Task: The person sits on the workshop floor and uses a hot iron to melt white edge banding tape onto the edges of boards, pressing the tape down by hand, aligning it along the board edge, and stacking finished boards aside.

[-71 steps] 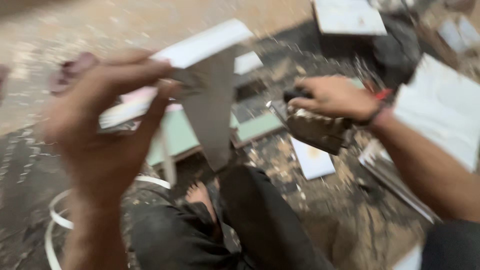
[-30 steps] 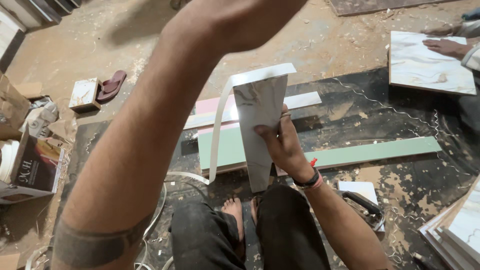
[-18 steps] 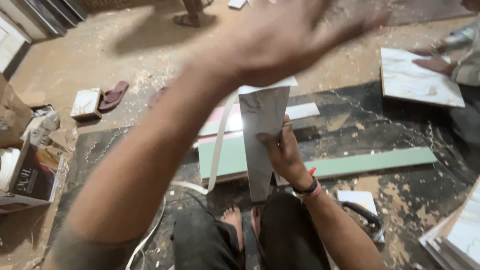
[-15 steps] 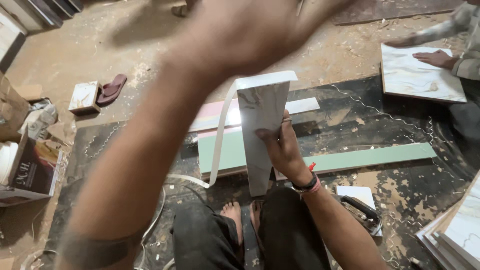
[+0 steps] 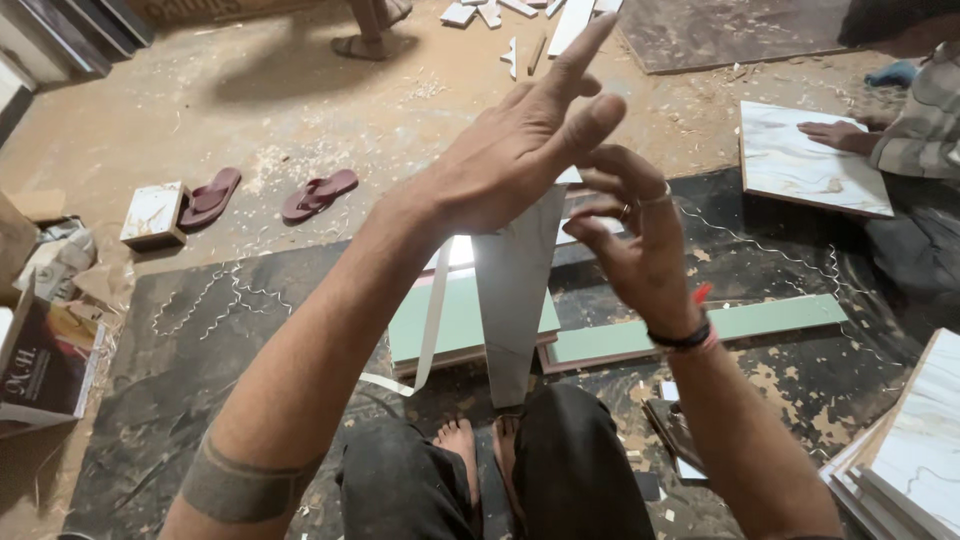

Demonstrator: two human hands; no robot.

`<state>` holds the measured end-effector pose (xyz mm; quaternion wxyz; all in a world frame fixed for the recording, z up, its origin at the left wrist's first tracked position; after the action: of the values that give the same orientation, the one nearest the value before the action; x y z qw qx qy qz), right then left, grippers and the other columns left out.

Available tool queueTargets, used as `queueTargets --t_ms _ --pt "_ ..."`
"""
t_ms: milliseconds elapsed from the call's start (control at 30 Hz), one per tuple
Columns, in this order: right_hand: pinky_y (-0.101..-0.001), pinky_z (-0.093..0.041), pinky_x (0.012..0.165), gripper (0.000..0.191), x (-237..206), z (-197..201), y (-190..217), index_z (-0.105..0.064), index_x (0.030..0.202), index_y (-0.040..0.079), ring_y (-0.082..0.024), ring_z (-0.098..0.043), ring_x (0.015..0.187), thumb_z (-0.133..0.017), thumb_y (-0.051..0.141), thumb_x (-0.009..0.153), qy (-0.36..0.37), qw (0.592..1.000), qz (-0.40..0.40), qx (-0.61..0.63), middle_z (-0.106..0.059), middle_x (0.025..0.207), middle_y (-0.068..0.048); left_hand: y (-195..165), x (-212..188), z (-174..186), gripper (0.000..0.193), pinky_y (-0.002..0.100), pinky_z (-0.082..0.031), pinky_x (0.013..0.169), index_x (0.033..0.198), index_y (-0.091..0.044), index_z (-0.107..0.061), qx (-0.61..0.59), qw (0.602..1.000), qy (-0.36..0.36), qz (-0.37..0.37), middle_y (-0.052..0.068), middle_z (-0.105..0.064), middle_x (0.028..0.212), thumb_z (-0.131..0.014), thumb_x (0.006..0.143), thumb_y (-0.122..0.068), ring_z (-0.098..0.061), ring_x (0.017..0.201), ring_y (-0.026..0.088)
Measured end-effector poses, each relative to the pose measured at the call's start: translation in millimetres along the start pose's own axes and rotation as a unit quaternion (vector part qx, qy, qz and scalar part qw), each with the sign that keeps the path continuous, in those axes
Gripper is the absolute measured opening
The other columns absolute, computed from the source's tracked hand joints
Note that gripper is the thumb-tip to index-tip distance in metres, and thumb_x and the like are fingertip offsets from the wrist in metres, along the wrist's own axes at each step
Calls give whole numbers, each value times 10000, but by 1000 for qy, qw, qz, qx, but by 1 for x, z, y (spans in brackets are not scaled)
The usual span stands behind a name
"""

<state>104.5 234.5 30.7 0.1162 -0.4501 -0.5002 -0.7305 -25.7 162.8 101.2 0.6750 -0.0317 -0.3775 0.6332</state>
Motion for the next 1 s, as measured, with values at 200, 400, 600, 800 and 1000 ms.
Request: queueTargets --t_ms 200,400,600,800,1000 --pt "-342 -592 1008 403 11 1 14 -640 1382 82 -195 -682 1231 -757 10 1003 34 988 65 -137 -637 1410 -106 -12 3 -7 962 559 -398 1240 1727 -241 -121 48 998 -7 -36 257 -528 1602 -171 1000 -869 -505 1517 427" --pt "-405 -494 1125 342 0 -10 17 -625 1362 45 -268 -598 1316 -644 8 1022 -24 985 105 -135 -630 1418 -131 -19 -3 -7 983 529 -484 1180 1722 -231 -133 15 999 16 -29 235 -581 1543 -152 977 -872 -614 1419 401" --pt "-286 -576 942 226 4 8 6 -697 1284 52 -147 -677 1111 -663 -56 1088 -3 995 76 -70 -717 1185 -88 -31 -7 -8 987 526 -487 1127 1709 -216 -128 9 999 36 -19 237 -589 1503 -184 964 -862 -603 1388 402" --pt "-260 -571 802 248 16 27 23 -675 1246 45 -142 -699 953 -704 -73 1029 39 988 76 -128 -728 1037 -76 -38 -11 -6 991 524 -445 1154 1708 -206 -150 41 999 30 -15 229 -609 1476 -206 966 -860 -574 1410 403" --pt "-302 -614 840 150 51 15 56 -660 1219 15 -200 -713 1023 -631 -50 1087 164 966 139 -144 -681 1148 -122 -40 -11 -7 972 527 -415 1214 1723 -190 -127 29 998 23 -41 234 -582 1531 -198 1005 -842 -542 1469 407"
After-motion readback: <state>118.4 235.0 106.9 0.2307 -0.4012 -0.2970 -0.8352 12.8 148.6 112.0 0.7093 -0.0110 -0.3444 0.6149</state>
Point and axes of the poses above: each hand's wrist, its own x-axis towards the middle knuckle, its own z-axis out of the back of the hand, y = z × x, the point moved 7 cm from there along x, towards the middle knuckle
